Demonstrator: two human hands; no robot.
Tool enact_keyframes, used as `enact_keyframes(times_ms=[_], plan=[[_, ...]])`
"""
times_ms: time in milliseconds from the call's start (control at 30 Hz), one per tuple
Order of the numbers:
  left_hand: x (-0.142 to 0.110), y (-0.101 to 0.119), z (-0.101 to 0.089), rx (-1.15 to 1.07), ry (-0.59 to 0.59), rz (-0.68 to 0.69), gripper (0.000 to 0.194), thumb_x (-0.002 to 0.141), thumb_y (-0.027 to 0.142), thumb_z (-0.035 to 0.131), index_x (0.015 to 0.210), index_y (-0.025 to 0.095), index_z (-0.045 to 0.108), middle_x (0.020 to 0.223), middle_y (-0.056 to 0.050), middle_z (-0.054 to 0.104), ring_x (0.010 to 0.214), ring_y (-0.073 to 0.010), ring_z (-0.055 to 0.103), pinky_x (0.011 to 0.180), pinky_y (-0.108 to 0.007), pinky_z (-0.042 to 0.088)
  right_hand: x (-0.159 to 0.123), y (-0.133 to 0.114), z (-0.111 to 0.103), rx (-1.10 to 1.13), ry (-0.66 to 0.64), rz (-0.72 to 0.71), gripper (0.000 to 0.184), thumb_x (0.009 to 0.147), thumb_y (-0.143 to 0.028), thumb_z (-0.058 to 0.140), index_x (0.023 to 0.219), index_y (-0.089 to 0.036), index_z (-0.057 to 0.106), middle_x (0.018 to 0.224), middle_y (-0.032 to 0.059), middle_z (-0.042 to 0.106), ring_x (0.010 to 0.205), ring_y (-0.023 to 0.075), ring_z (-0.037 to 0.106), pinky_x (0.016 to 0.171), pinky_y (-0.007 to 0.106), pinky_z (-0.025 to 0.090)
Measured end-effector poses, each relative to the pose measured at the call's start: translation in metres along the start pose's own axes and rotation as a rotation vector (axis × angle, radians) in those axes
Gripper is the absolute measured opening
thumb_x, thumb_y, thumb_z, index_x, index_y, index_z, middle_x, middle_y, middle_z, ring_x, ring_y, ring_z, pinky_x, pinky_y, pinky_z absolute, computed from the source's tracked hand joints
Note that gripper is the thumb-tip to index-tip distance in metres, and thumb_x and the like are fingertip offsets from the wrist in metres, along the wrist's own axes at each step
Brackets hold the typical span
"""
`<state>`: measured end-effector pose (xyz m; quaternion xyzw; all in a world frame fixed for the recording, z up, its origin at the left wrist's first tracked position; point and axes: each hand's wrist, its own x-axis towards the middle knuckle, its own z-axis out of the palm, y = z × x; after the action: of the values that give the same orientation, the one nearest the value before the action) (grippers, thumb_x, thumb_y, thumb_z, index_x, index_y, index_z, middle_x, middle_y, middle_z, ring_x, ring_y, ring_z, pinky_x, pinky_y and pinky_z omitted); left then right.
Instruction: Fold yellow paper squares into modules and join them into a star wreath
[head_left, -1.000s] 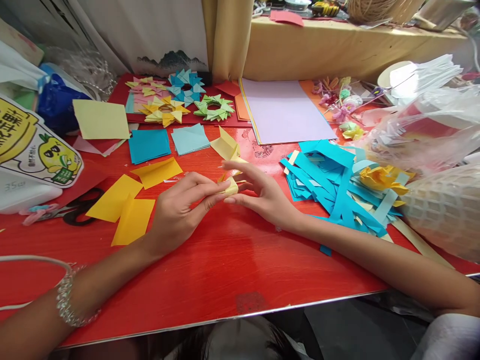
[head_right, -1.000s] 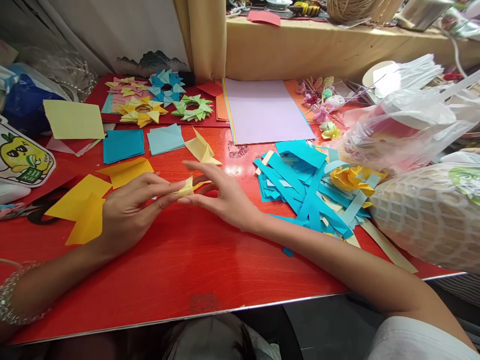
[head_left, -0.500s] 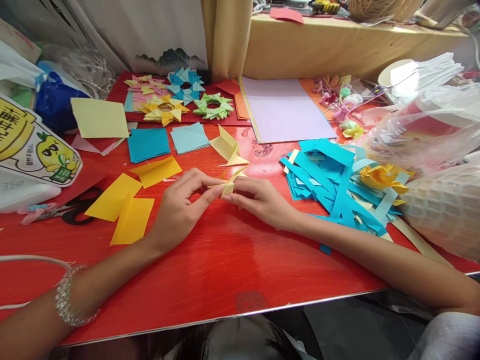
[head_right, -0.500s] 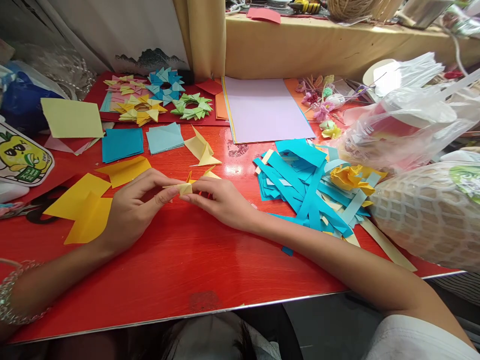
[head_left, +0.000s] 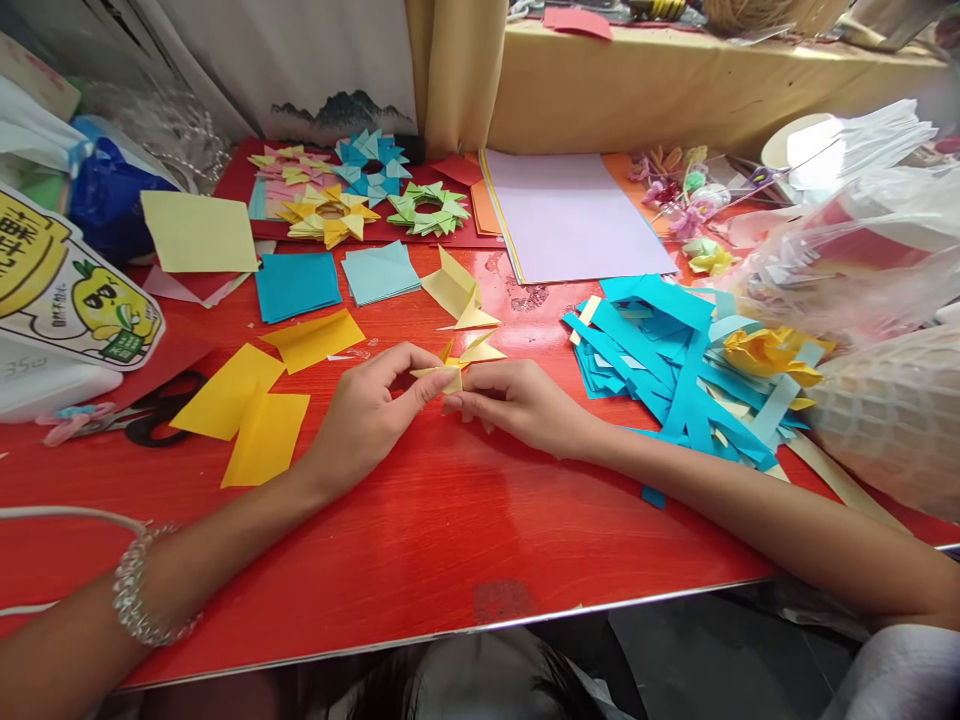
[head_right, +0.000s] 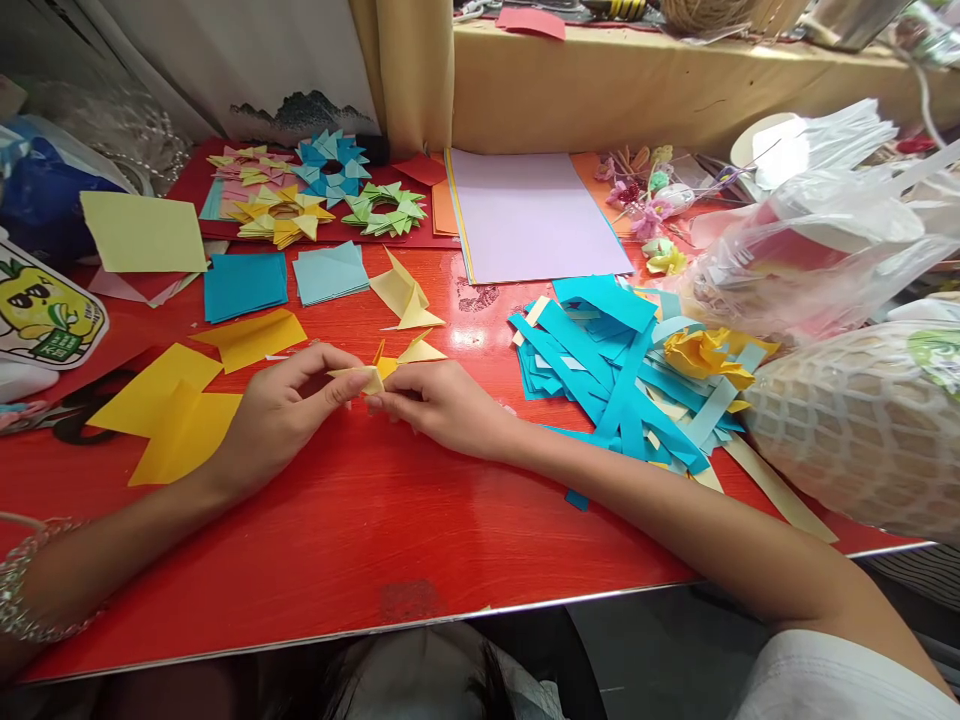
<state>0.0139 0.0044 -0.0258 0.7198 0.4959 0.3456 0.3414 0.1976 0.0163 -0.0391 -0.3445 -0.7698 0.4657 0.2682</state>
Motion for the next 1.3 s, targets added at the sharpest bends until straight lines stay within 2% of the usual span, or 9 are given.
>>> enact_keyframes(times_ms=[200,300,400,467,533,900,1067,1200,1300], plan=[[-0.001,-0.001,-0.002,0.061,-0.021,0.047,0.018,0.082,0.036,0.061,0.074,0.019,0.061,0.070,0.003,0.065,0.065,-0.0110,0.058,0.058,-0.021,0.044,0.001,-0.001,0.000,-0.089,0.012,-0.030,0.034,0.089,-0.036,0.049,0.063,-0.014,0.049,0.058,-0.0029,0.044,0.056,0.0074,0.038,0.053,0.021,0.029],[-0.003,-0.003,-0.004,0.186,0.047,0.187,0.014,0.082,0.030,0.061,0.073,0.019,0.062,0.067,0.004,0.065,0.061,-0.0099,0.058,0.055,-0.020,0.043,0.002,0.000,0.000,-0.104,0.033,-0.022,0.032,0.088,-0.035,0.053,0.063,-0.014,0.050,0.058,-0.0033,0.043,0.056,0.0074,0.036,0.051,0.021,0.028],[-0.004,-0.008,-0.005,0.356,0.139,0.459,0.006,0.084,0.021,0.060,0.079,0.020,0.063,0.069,0.002,0.066,0.061,-0.0095,0.058,0.056,-0.021,0.044,0.002,0.001,0.001,0.038,0.059,0.015,0.018,0.087,-0.030,0.054,0.092,-0.013,0.059,0.068,-0.0015,0.052,0.058,0.0079,0.048,0.053,0.021,0.036],[-0.004,-0.011,-0.006,0.436,0.186,0.593,0.003,0.084,0.017,0.059,0.083,0.019,0.062,0.072,0.001,0.067,0.064,-0.0104,0.060,0.060,-0.021,0.046,0.001,0.002,0.000,0.166,0.082,0.048,0.028,0.087,-0.027,0.053,0.113,-0.015,0.054,0.076,-0.0003,0.055,0.057,0.0078,0.053,0.053,0.021,0.042],[-0.003,-0.013,-0.007,0.486,0.201,0.641,0.005,0.084,0.017,0.058,0.086,0.020,0.062,0.076,-0.001,0.068,0.068,-0.0117,0.062,0.062,-0.021,0.047,0.001,0.002,0.000,0.238,0.090,0.052,0.033,0.087,-0.025,0.053,0.119,-0.017,0.051,0.079,-0.0004,0.056,0.055,0.0069,0.054,0.052,0.021,0.044],[-0.001,-0.016,-0.008,0.545,0.147,0.685,0.014,0.086,0.010,0.051,0.089,0.019,0.062,0.085,-0.003,0.066,0.073,-0.0112,0.063,0.062,-0.020,0.050,0.002,0.002,-0.004,0.524,0.027,0.076,0.025,0.084,-0.023,0.057,0.106,-0.014,0.065,0.074,0.0005,0.066,0.069,0.0100,0.063,0.067,0.023,0.051],[0.000,-0.013,-0.006,0.488,0.151,0.693,0.018,0.085,0.009,0.052,0.098,0.018,0.061,0.089,-0.004,0.065,0.081,-0.0122,0.062,0.073,-0.022,0.051,0.005,0.003,-0.004,0.610,0.099,0.033,0.019,0.081,-0.022,0.063,0.099,-0.016,0.063,0.090,0.0011,0.065,0.074,0.0089,0.063,0.070,0.022,0.052],[0.001,-0.009,-0.005,0.359,0.124,0.462,0.022,0.086,0.013,0.052,0.106,0.019,0.057,0.096,-0.003,0.064,0.085,-0.0134,0.062,0.077,-0.025,0.050,0.006,0.005,-0.005,0.630,0.128,0.055,0.033,0.079,-0.021,0.065,0.111,-0.019,0.055,0.075,-0.0030,0.059,0.069,0.0087,0.061,0.066,0.021,0.050],[0.002,-0.005,-0.005,0.260,0.105,0.277,0.012,0.085,0.021,0.055,0.097,0.018,0.059,0.091,-0.002,0.063,0.078,-0.0130,0.061,0.068,-0.023,0.049,0.007,0.008,-0.005,0.659,0.163,0.059,0.031,0.076,-0.023,0.069,0.102,-0.018,0.052,0.074,-0.0033,0.059,0.067,0.0081,0.060,0.061,0.020,0.049]])
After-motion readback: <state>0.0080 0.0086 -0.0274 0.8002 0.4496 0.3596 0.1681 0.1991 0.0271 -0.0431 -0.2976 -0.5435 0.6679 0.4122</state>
